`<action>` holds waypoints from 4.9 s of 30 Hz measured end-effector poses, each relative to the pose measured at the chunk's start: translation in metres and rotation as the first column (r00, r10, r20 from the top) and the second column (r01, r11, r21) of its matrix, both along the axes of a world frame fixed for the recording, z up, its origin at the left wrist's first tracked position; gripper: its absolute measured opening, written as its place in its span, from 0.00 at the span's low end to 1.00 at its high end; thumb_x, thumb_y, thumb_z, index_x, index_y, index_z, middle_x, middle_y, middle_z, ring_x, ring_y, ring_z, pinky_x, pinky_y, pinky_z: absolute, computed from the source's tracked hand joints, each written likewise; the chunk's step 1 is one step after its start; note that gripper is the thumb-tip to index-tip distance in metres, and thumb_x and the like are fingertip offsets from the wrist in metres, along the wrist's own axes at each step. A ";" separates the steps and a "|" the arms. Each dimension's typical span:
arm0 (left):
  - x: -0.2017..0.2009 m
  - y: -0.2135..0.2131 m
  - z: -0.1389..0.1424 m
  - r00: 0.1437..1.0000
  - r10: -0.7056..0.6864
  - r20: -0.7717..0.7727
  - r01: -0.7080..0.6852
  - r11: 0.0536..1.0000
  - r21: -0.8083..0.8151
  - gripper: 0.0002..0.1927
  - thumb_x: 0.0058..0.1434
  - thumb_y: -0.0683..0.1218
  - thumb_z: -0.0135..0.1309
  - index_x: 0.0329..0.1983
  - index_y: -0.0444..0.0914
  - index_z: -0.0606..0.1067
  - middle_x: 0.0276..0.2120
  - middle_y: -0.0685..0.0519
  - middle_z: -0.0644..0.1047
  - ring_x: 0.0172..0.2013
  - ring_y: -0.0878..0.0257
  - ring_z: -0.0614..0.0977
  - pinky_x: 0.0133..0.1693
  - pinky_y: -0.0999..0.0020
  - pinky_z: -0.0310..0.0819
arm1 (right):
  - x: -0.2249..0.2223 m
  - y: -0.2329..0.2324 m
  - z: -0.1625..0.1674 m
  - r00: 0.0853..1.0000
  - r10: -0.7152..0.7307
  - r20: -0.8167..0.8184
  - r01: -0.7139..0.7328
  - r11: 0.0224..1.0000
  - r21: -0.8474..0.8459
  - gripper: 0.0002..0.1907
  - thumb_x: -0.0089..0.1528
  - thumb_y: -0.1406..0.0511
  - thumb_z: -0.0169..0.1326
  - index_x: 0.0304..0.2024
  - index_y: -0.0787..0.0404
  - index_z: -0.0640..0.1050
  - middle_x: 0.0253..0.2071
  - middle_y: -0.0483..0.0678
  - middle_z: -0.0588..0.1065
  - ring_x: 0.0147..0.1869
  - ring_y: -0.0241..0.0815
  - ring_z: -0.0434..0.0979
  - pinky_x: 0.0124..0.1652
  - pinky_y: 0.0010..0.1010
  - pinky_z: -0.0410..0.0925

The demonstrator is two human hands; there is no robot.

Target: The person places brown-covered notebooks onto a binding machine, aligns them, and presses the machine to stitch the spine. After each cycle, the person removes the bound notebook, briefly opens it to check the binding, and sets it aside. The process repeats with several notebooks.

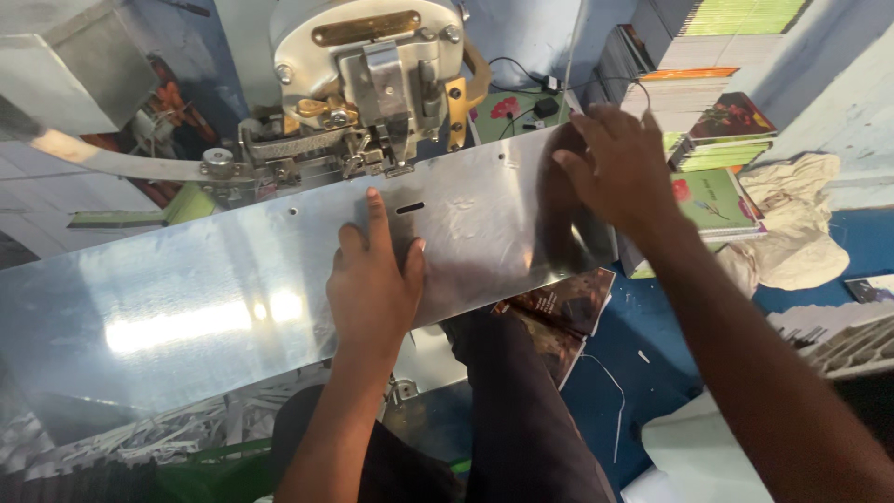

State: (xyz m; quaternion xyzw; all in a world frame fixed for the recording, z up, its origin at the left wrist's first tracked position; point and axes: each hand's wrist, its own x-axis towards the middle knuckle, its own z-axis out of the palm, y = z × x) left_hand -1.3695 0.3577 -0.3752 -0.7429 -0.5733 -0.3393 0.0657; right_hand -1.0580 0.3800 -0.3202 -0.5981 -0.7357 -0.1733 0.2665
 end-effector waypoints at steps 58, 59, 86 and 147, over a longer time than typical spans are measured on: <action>-0.453 -0.444 0.129 0.944 0.286 -0.167 -0.308 0.943 -0.128 0.37 0.55 0.53 0.62 0.69 0.42 0.68 0.63 0.39 0.69 0.64 0.43 0.69 0.62 0.45 0.64 | -0.379 -0.286 0.055 0.973 0.163 -0.165 -0.103 0.942 0.319 0.34 0.68 0.48 0.61 0.63 0.68 0.73 0.64 0.61 0.69 0.74 0.63 0.61 0.73 0.63 0.43; -0.465 -0.452 0.125 0.943 0.295 -0.153 -0.313 0.944 -0.106 0.37 0.56 0.53 0.62 0.69 0.42 0.68 0.63 0.39 0.70 0.64 0.43 0.70 0.62 0.45 0.65 | -0.386 -0.289 0.052 0.973 0.163 -0.165 -0.105 0.943 0.316 0.34 0.68 0.48 0.61 0.63 0.68 0.73 0.64 0.61 0.69 0.74 0.63 0.61 0.73 0.63 0.43; -0.659 -0.491 0.049 0.472 0.793 -0.386 -0.788 0.576 0.219 0.33 0.73 0.59 0.54 0.67 0.28 0.68 0.65 0.35 0.72 0.67 0.41 0.70 0.66 0.42 0.60 | -0.478 -0.297 0.054 0.968 0.184 -0.170 -0.130 0.949 0.286 0.33 0.69 0.49 0.60 0.64 0.68 0.72 0.65 0.61 0.68 0.75 0.64 0.60 0.74 0.64 0.42; -0.549 -0.575 0.107 0.980 0.105 -0.171 -0.078 0.984 0.160 0.23 0.56 0.51 0.60 0.54 0.39 0.78 0.56 0.49 0.79 0.58 0.50 0.78 0.63 0.43 0.59 | -0.739 -0.423 0.014 0.071 -0.197 -0.978 -0.948 0.293 -0.128 0.18 0.63 0.70 0.56 0.56 0.64 0.78 0.44 0.50 0.78 0.44 0.37 0.78 0.43 0.30 0.72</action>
